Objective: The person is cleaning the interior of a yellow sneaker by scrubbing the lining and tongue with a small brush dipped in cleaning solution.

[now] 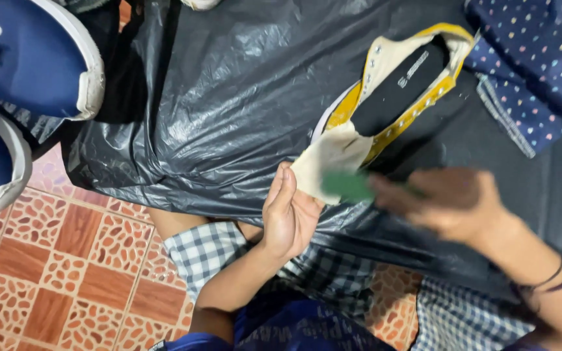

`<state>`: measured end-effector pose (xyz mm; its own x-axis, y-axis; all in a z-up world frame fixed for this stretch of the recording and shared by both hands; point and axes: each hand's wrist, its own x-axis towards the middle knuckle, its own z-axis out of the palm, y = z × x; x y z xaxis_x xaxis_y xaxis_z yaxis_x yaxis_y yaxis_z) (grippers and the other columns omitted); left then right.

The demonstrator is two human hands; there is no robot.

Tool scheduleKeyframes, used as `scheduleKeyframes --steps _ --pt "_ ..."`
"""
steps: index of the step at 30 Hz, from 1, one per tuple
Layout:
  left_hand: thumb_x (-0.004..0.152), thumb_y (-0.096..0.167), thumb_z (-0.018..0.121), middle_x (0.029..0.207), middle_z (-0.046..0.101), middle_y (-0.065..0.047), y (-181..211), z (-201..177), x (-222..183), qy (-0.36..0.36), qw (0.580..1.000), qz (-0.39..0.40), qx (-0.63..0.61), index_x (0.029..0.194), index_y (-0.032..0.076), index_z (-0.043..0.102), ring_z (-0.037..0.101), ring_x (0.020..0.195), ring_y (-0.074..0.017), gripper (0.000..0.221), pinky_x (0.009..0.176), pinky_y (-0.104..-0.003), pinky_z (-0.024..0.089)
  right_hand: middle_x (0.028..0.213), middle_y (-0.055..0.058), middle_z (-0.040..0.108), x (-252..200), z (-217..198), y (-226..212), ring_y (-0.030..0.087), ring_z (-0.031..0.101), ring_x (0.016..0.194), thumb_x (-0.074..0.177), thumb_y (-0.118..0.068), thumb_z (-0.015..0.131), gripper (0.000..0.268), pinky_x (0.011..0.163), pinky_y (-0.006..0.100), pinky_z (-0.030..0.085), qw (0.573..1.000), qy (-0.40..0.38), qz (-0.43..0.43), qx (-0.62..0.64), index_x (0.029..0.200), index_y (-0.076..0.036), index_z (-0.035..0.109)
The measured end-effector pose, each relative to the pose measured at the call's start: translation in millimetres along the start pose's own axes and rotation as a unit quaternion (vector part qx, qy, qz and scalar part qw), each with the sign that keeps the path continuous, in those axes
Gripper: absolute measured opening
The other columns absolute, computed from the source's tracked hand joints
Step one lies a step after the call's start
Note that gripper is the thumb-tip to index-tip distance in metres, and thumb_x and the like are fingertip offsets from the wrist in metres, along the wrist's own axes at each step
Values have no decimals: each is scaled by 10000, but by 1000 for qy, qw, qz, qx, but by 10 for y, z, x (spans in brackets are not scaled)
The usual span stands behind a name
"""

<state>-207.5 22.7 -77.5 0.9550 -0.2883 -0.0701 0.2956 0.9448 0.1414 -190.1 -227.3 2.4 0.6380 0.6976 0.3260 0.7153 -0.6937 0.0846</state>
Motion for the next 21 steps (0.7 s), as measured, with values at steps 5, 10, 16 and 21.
scheduleKeyframes --steps 5,10,16,21 --pt "1145 232 412 1248 607 -121 -9 -36 -7 5 1000 -3 -10 1119 92 450 635 1117 -194 148 990 -345 534 519 -87 398 95 -20 -62 103 327 374 885 -214 817 297 353 342 239 992 60 -7 115 833 -235 526" --pt "1154 241 388 1276 607 -142 16 4 -25 5 1000 -5 -6 1121 92 447 639 1159 -227 164 1040 -382 531 601 -42 378 93 -134 -72 124 357 408 943 -289 702 355 382 311 300 999 -23 12 38 1277 -185 765" --pt "1143 236 418 1241 613 -146 10 3 -20 17 1000 2 -8 1091 78 442 643 1129 -222 168 1022 -379 536 582 -64 337 71 -42 71 113 270 426 979 -167 756 276 376 301 252 997 33 -56 38 1256 -162 755" --pt "1139 244 423 1275 614 -151 20 -3 -20 26 1000 -2 4 1121 86 474 658 1129 -232 167 1006 -379 552 574 -49 381 5 9 7 122 332 418 940 -169 833 222 383 326 242 997 66 -36 -21 1138 -250 770"
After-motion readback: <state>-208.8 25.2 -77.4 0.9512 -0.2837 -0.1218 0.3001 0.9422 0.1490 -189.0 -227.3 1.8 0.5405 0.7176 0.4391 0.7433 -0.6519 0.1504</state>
